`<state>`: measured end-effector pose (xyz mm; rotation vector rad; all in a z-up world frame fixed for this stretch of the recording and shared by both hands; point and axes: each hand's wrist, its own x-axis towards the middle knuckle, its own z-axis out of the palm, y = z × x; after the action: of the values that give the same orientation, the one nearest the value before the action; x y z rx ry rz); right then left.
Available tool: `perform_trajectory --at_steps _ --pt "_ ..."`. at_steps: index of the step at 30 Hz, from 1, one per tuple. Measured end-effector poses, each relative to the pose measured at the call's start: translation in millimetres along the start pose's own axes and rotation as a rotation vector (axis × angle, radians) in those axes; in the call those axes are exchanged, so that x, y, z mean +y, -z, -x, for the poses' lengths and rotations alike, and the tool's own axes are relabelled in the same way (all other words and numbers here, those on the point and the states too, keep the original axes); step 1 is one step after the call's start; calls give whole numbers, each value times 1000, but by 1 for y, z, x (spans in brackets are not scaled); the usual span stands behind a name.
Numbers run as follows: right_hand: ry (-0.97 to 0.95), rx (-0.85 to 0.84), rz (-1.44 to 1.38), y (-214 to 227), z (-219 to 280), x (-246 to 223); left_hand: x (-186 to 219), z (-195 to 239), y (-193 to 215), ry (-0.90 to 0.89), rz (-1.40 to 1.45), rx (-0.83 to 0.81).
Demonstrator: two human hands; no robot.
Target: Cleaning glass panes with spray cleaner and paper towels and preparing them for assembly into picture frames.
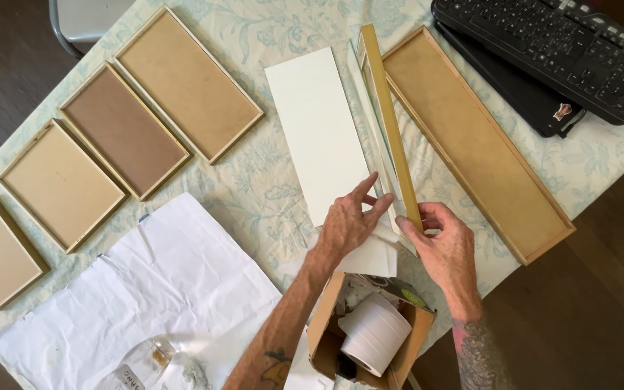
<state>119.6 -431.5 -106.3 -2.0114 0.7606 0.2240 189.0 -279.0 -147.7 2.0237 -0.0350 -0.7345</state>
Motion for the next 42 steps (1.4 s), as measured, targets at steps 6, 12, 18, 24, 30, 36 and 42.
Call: perform_trajectory --at_steps 6,12,18,24,30,36,42 --pt "-7 -14 50 5 -5 -2 9 -6 -3 40 48 -22" --pt "11 -67 59 4 -2 -6 5 -10 -3 106 77 15" --pt "12 -107 86 -5 7 -15 26 -7 4 198 -71 142" --pt "15 -141 -18 -9 5 6 3 -22 -12 169 -216 232" --pt "105 -84 -12 -6 13 -1 18 -13 -5 131 -117 331" --pt "158 -28 -196 -5 34 -18 27 11 6 124 -3 437" --pt "157 63 -257 9 54 -27 35 33 4 85 174 490"
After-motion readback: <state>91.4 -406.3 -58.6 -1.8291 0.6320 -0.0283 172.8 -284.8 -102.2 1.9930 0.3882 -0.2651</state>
